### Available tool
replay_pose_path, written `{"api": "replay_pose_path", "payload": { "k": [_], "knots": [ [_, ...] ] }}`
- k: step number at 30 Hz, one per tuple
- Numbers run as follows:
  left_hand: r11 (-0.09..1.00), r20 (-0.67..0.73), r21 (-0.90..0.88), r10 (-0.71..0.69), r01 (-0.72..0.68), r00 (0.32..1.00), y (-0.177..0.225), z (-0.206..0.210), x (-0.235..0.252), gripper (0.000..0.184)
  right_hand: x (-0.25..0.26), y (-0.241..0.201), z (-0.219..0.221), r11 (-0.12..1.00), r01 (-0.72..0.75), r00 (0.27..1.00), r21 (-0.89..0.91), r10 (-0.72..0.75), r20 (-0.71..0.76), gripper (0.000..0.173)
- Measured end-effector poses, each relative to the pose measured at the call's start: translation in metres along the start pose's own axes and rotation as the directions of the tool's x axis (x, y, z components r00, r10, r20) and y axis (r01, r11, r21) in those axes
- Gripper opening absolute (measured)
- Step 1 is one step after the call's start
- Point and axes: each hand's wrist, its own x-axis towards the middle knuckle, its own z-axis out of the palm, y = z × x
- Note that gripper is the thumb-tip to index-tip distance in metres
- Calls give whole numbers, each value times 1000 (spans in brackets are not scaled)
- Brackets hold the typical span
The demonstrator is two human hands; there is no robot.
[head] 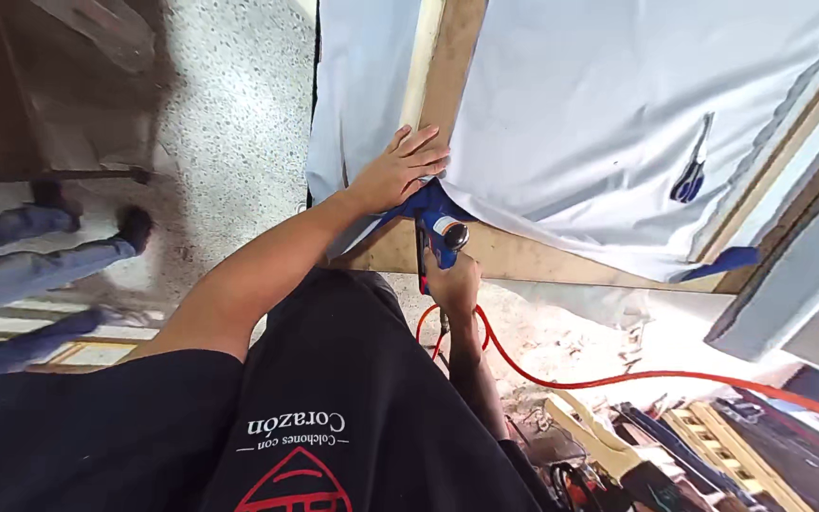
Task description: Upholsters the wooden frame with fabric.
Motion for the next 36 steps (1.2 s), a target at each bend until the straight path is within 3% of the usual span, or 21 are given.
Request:
{"api": "replay_pose_path", "payload": {
  "k": [6,11,16,19,22,24,26,29,32,34,36],
  "knots": [
    [1000,22,8,-7,7,1000,1,-2,0,43,4,-7,-4,999,-37,999,-2,37,22,36],
    [999,21,-7,-36,36,999,3,-6,1,42,-33,49,-26,997,50,998,60,-47,-51,40],
    [995,-22,34,-89,90,996,30,-6,13,39,-60,156,-70,991,30,998,131,-23,-58,40],
    [952,-24,187,-243,243,970,63,0,14,39,-60,244,-101,987,-64,995,149,75,-70,43],
    [793,-183,411,-413,451,892,102,25,16,48,-52,331,-137,979,-108,985,172,129,-117,47],
    [687,-311,449,-480,572,820,146,55,14,58,-59,382,-157,976,-105,980,192,134,-148,46],
    [686,-366,436,-455,582,812,192,100,29,65,-61,426,-187,981,-72,968,181,113,-225,46],
    [801,-246,393,-381,451,891,250,186,61,69,-54,485,-227,985,27,924,168,39,-380,41],
    [929,110,237,-316,284,943,304,266,103,60,-22,543,-263,985,12,871,173,75,-486,38],
    [973,307,170,-201,155,930,323,307,127,49,5,576,-285,983,-47,844,177,134,-520,38],
    [992,401,103,-110,74,909,336,339,154,42,33,608,-310,986,-44,814,162,130,-566,37]
  ]
}}
